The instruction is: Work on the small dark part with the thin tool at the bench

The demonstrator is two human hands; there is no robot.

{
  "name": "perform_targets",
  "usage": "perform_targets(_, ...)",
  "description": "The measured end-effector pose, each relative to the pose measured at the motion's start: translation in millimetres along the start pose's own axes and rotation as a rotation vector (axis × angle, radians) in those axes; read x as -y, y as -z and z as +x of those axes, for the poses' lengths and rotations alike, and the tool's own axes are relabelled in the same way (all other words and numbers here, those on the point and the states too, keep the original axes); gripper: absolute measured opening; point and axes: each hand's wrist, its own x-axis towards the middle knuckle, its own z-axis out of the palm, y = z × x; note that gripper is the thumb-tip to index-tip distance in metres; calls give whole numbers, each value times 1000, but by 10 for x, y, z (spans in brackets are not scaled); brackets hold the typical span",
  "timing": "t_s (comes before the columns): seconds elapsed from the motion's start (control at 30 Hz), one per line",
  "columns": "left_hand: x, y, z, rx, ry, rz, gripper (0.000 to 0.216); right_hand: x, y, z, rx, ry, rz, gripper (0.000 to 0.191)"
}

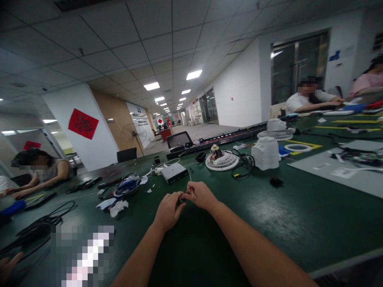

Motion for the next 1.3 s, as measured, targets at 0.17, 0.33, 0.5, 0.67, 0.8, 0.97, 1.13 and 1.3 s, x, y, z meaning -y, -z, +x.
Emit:
perform_targets(0.17, 34, -26, -9, -17, 20, 58, 27, -103, -251, 19, 98, -202, 281, 40)
perform_targets(0.33, 30, -37, -1, -25, 21, 69, 28, -146, -268, 22, 182, -324, 635, 48)
perform_targets(0.5, 7, -40, 12, 34, -51, 73, 26, -195, -130, -3, 190, -211, 365, 42)
perform_targets(0.67, 22, -36, 7, -52, 74, 58, 24, -124, -157, -24, 66, -101, 146, 30)
perform_targets(0.8, 73, -32, -5, -135, 202, 41, 26, -14, -180, 5, -81, -137, 382, 51)
perform_targets(0.97, 101, -31, -16, -155, 264, 16, 27, 61, -162, 37, -119, -252, 618, 60)
perform_targets(1.13, 68, -22, -7, -105, 207, 16, 20, 18, -222, 21, -35, -275, 628, 48)
perform_targets(1.3, 64, -4, -9, -84, 224, 11, 23, -7, -225, 4, -45, -273, 570, 48)
